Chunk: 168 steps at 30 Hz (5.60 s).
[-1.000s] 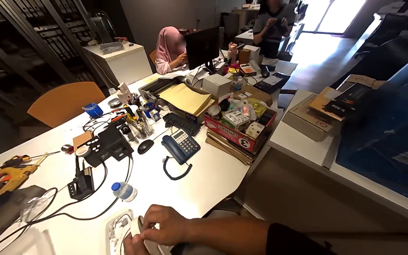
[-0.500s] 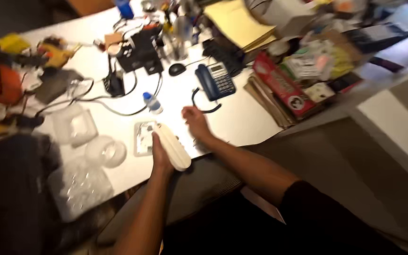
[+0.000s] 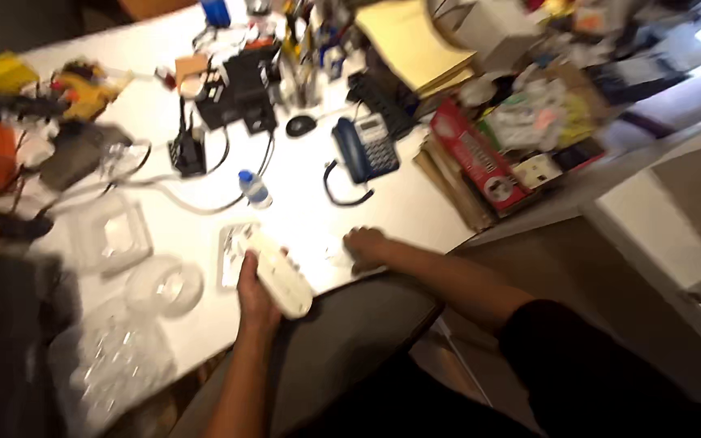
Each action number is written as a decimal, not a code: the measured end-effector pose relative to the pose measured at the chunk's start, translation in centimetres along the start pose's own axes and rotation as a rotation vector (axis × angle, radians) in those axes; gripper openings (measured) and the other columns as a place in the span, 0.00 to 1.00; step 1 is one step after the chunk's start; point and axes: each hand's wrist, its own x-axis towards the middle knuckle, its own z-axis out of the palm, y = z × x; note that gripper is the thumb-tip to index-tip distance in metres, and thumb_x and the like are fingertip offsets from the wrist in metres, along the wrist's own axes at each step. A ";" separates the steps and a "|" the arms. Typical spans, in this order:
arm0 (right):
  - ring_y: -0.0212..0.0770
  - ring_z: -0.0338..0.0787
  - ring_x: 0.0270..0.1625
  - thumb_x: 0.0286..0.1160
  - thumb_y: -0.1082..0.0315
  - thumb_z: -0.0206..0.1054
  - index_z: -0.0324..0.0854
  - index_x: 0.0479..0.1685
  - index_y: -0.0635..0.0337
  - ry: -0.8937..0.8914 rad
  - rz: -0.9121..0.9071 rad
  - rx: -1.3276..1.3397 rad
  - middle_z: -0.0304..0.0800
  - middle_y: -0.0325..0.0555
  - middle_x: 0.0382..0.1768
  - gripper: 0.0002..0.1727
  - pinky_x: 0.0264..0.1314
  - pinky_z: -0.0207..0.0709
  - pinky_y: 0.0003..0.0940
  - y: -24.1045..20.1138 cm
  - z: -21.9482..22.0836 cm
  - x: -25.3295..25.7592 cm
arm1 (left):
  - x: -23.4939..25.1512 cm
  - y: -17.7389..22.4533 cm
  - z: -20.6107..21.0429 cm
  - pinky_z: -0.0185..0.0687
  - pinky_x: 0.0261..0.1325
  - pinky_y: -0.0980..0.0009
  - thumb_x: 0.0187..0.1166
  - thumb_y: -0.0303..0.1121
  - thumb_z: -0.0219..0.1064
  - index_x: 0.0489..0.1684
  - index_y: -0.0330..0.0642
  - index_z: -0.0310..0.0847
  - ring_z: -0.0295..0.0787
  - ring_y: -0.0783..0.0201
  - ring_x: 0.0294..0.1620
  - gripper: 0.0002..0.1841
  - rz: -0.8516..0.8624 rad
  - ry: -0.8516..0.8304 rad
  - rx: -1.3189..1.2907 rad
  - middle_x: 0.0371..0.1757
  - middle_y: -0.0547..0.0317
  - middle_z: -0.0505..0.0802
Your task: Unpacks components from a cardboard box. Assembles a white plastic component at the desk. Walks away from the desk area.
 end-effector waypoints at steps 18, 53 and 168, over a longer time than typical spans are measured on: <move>0.42 0.92 0.53 0.90 0.64 0.48 0.69 0.75 0.64 0.358 -0.403 1.847 0.90 0.52 0.54 0.21 0.61 0.87 0.43 -9.7 -6.1 -4.1 | -0.7 0.6 1.1 0.94 0.50 0.64 0.94 0.48 0.24 0.62 0.51 0.71 0.97 0.66 0.47 0.26 0.143 -0.124 0.006 0.44 0.65 0.98; 0.33 0.85 0.52 0.56 0.43 0.83 0.76 0.79 0.56 0.638 -0.232 0.809 0.87 0.44 0.59 0.47 0.54 0.80 0.29 -12.4 -3.5 -2.9 | -0.3 0.6 -0.1 0.77 0.75 0.62 0.89 0.35 0.35 0.87 0.40 0.54 0.82 0.63 0.69 0.27 0.228 -0.109 0.037 0.72 0.49 0.82; 0.34 0.86 0.32 0.83 0.62 0.68 0.83 0.55 0.66 0.395 -0.253 1.230 0.88 0.46 0.35 0.15 0.39 0.83 0.32 -10.1 -5.1 -2.2 | -1.8 0.4 0.3 0.91 0.56 0.62 0.95 0.42 0.25 0.69 0.37 0.70 0.94 0.61 0.49 0.28 0.127 -0.087 0.174 0.48 0.50 0.94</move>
